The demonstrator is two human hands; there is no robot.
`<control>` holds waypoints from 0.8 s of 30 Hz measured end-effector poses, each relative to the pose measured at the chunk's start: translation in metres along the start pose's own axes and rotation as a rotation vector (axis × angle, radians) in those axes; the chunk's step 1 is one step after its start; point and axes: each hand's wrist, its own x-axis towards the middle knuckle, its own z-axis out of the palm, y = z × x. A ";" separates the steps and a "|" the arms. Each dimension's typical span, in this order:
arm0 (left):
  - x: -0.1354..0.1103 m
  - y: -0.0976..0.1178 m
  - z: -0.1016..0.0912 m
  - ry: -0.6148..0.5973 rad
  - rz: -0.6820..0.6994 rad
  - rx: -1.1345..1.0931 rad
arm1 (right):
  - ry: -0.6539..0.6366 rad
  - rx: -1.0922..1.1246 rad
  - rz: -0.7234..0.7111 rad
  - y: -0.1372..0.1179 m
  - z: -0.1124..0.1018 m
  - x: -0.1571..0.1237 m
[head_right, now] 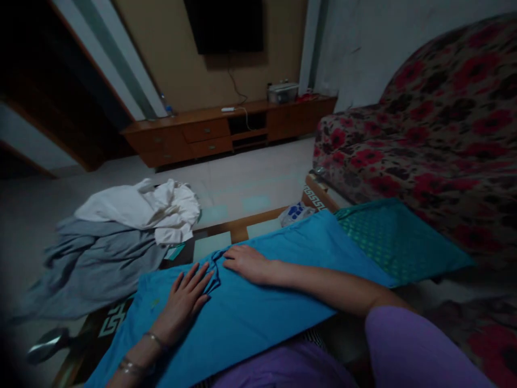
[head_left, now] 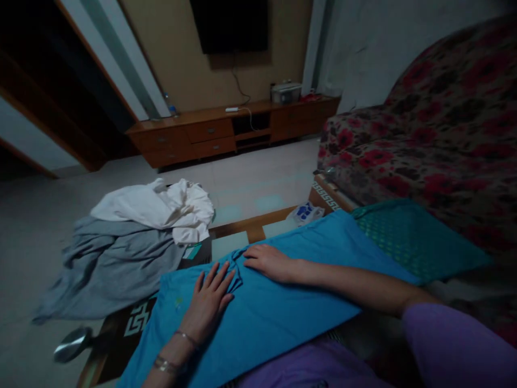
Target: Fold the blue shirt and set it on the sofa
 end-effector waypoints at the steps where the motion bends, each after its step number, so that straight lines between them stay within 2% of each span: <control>1: 0.001 -0.003 0.004 0.017 0.007 0.015 | 0.023 0.021 0.049 0.010 -0.007 -0.008; 4: 0.003 -0.008 0.012 0.042 -0.002 0.033 | 0.134 0.043 0.298 0.043 -0.037 -0.048; 8: 0.007 -0.010 0.007 -0.022 -0.024 0.012 | 0.276 -0.077 0.759 0.083 -0.081 -0.135; 10: 0.017 -0.010 0.000 -0.022 -0.036 -0.001 | 0.293 -0.134 0.971 0.090 -0.095 -0.188; 12: 0.037 -0.006 -0.010 0.031 -0.052 -0.018 | 0.275 -0.182 1.157 0.085 -0.099 -0.240; 15: 0.091 0.014 -0.028 0.082 0.015 -0.133 | 0.204 -0.198 1.373 0.061 -0.089 -0.301; 18: 0.165 0.054 -0.039 0.011 0.146 -0.327 | 0.194 -0.150 1.433 0.038 -0.070 -0.334; 21: 0.242 0.107 -0.040 -0.152 0.172 -0.470 | 0.255 -0.139 1.421 0.029 -0.057 -0.338; 24: 0.308 0.160 -0.033 -0.285 0.117 -0.537 | 0.281 -0.149 1.446 0.032 -0.053 -0.323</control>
